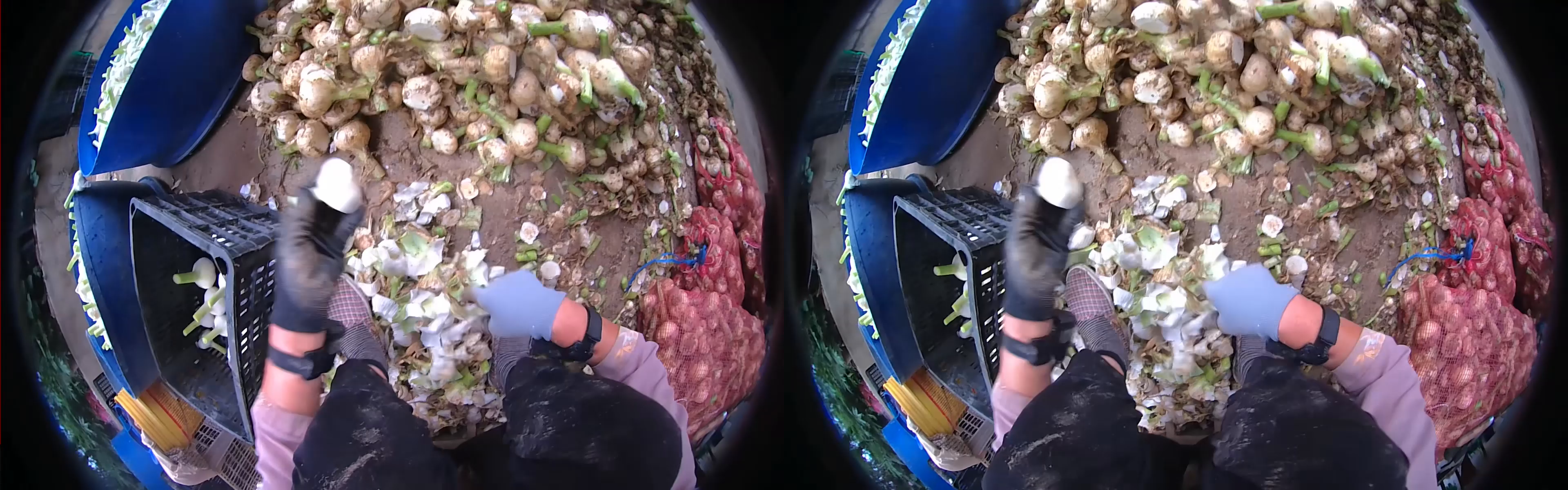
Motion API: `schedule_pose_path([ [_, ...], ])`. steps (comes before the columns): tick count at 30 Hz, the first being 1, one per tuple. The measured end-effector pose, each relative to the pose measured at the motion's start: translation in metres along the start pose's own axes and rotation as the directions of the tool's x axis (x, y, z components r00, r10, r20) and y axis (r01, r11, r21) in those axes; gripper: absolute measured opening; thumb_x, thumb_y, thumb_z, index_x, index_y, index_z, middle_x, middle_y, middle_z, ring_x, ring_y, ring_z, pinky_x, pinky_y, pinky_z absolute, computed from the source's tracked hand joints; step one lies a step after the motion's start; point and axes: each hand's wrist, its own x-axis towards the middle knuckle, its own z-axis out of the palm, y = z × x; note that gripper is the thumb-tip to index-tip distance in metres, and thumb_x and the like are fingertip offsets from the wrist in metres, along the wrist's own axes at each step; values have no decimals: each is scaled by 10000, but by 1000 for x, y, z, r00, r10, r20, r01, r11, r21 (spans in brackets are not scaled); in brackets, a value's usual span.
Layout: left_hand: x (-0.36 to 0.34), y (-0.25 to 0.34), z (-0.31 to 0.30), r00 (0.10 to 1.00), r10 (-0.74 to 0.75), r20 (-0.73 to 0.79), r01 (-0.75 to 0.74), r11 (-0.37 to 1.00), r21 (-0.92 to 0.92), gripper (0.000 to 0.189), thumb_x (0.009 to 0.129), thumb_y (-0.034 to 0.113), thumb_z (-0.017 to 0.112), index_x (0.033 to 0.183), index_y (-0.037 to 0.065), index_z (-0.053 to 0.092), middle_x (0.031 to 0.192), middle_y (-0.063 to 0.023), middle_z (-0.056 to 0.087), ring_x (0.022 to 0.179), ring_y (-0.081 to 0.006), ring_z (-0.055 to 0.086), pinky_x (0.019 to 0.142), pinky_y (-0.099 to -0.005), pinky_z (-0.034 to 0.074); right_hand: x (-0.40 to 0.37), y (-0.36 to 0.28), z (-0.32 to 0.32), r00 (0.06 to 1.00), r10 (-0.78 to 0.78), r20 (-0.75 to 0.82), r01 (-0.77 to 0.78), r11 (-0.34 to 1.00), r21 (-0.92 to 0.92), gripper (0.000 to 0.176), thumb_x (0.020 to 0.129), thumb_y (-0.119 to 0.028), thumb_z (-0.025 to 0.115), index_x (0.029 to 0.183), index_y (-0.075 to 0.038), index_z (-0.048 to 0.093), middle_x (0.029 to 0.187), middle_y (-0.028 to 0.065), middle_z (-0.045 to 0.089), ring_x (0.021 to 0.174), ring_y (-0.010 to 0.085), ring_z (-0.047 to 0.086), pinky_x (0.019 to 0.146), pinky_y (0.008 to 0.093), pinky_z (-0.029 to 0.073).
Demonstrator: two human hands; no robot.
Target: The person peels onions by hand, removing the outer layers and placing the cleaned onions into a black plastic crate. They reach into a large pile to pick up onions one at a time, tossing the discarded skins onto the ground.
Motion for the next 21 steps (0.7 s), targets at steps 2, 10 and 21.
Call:
schedule_pose_path([
  [2, 19, 57, 19, 920, 392, -4, -392, 918, -54, 489, 926, 270, 557, 1292, -32, 437, 1232, -199, 550, 1131, -314, 556, 934, -440, 521, 4, 7, -22, 952, 78, -297, -87, 996, -17, 446, 784, -369, 655, 1126, -101, 554, 756, 138, 653, 700, 333, 649, 613, 433, 510],
  [10, 10, 44, 70, 903, 166, 397, -403, 649, 645, 434, 956, 350, 499, 1208, -1, 545, 1084, -124, 640, 926, -209, 642, 795, -320, 537, 132, 54, -91, 606, 488, -628, -467, 857, 216, 382, 823, -192, 571, 1168, -36, 521, 905, 163, 673, 803, 294, 673, 697, 422, 529],
  [21, -14, -53, 8, 958, -266, 105, 119, 704, 700, 531, 823, 103, 714, 1288, 0, 480, 1207, -84, 554, 1033, -128, 561, 874, -262, 482, 50, 3, -25, 804, 368, -467, 443, 153, 883, 408, 902, -164, 540, 1279, -23, 476, 890, 100, 653, 668, 134, 618, 603, 298, 506],
])
